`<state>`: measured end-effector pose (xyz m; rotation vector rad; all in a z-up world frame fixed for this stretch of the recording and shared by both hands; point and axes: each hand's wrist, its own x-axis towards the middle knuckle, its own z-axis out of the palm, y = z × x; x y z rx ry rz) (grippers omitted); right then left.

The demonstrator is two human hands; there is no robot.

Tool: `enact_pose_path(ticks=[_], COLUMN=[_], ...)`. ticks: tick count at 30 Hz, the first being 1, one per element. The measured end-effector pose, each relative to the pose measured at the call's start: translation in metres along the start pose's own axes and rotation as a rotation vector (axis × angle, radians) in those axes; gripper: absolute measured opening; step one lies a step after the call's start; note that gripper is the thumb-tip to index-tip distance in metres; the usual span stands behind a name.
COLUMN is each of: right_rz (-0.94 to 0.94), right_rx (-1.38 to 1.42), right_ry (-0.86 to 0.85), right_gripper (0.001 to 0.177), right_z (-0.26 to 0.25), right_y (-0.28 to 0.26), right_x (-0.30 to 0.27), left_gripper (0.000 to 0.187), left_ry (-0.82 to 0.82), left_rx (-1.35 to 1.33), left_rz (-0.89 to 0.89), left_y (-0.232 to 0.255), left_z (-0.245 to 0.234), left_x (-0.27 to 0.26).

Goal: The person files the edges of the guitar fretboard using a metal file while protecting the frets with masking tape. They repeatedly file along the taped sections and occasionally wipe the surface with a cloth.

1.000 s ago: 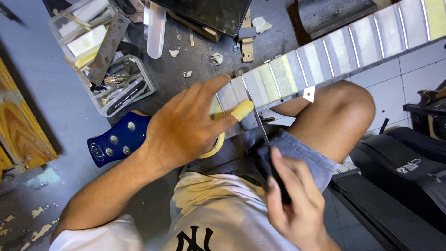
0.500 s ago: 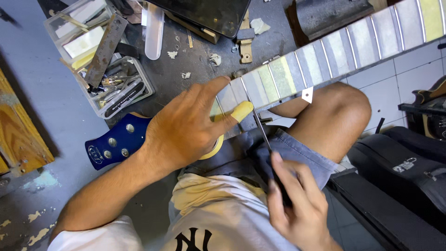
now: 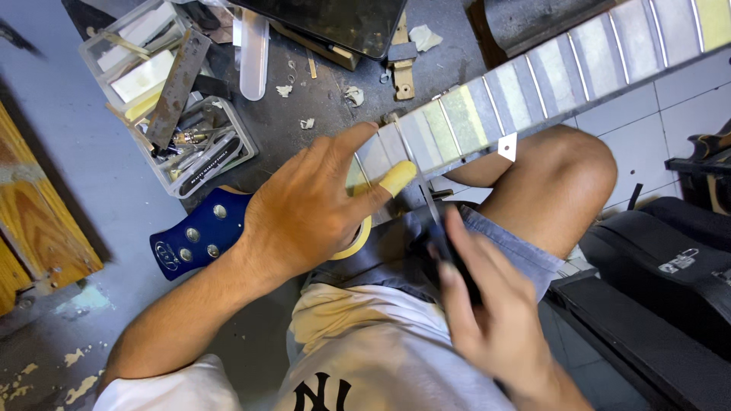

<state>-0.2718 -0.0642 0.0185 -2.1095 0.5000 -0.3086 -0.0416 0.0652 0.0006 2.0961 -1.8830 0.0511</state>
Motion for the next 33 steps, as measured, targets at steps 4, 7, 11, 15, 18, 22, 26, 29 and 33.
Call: enact_pose_path(ticks=[4,7,11,15,18,22,26,29,33], right_rz=[0.008,0.025,-0.054,-0.149,-0.074,-0.038,-0.097,-0.095,-0.127], right_rx=[0.051,0.051,-0.017,-0.108,-0.119,-0.012,-0.041,-0.003,0.003], right_ry=[-0.059,-0.025,0.004,-0.036,-0.033,0.049,0.126,0.119,0.211], right_gripper=[0.050,0.052,0.049,0.049,0.055,0.050,0.047,0.043,0.036], right_z=[0.002,-0.003,-0.005,0.004,0.008,0.002,0.008,0.008,0.016], right_y=[-0.005,0.004,0.014,-0.005,-0.006,0.003,0.003,0.006,0.018], right_x=[0.022,-0.021,-0.038,0.023,0.025,0.011,0.003,-0.019,-0.032], left_gripper=[0.016,0.020,0.012,0.018,0.006,0.006,0.012,0.015,0.007], left_ry=[-0.034,-0.046,0.018,-0.017,0.008,0.037,0.017,-0.086,-0.094], left_rx=[0.001,-0.011,-0.043,-0.014,-0.004,-0.045,-0.050,0.002,-0.061], left_rz=[-0.038,-0.029,0.018,0.000,-0.022,-0.030,-0.051,-0.074,-0.062], left_y=[0.002,0.000,-0.001,0.000,0.000,0.000,0.001,0.001,0.000], left_z=[0.001,0.000,-0.004,0.001,-0.002,-0.002,-0.001,-0.002,-0.001], left_x=[-0.001,-0.002,0.003,0.000,-0.002,0.000,-0.001,-0.001,0.004])
